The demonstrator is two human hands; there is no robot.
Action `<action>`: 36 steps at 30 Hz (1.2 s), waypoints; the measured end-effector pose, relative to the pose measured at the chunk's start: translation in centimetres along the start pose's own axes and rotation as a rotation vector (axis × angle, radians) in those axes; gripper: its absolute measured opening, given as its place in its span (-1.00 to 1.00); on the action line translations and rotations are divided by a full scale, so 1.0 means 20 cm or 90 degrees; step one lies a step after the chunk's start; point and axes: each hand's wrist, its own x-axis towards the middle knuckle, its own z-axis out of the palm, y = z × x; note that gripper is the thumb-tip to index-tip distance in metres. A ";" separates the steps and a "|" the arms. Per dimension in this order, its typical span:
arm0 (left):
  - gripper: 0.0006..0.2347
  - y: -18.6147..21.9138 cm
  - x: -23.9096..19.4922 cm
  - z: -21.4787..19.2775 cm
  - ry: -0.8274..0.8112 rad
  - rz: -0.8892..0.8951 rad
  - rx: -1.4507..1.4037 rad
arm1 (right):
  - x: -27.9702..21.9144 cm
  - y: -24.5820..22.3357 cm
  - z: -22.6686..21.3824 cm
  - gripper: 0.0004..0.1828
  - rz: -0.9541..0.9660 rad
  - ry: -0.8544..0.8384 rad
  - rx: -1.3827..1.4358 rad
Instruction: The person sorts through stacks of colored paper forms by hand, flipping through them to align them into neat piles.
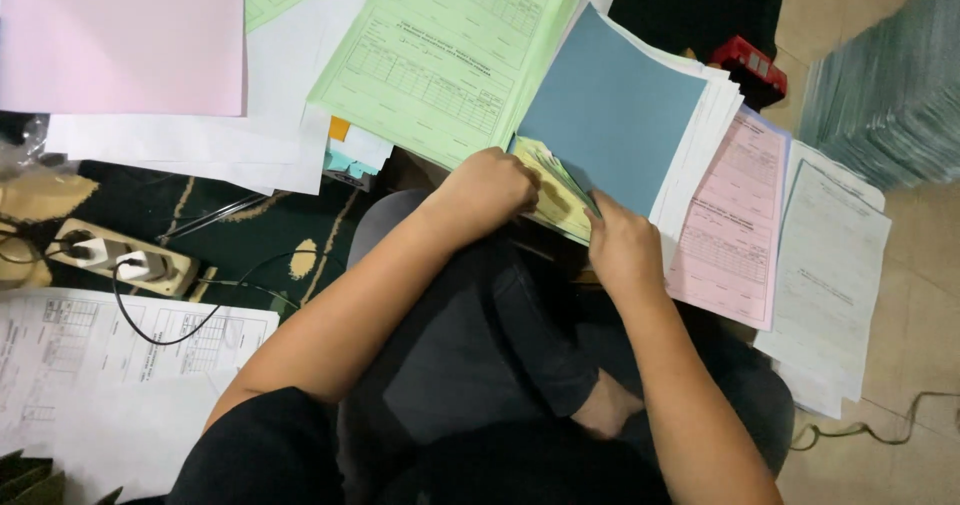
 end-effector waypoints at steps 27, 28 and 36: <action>-0.65 -0.05 -0.09 0.05 0.155 -0.113 -0.452 | -0.09 -0.09 0.07 -0.56 0.078 0.066 0.033; -0.65 -0.05 -0.09 0.06 0.153 -0.113 -0.450 | -0.09 -0.09 0.08 -0.56 0.078 0.067 0.036; -0.74 -0.04 -0.06 0.11 0.222 -0.161 -0.448 | -0.09 -0.20 0.02 -0.48 0.018 0.050 0.001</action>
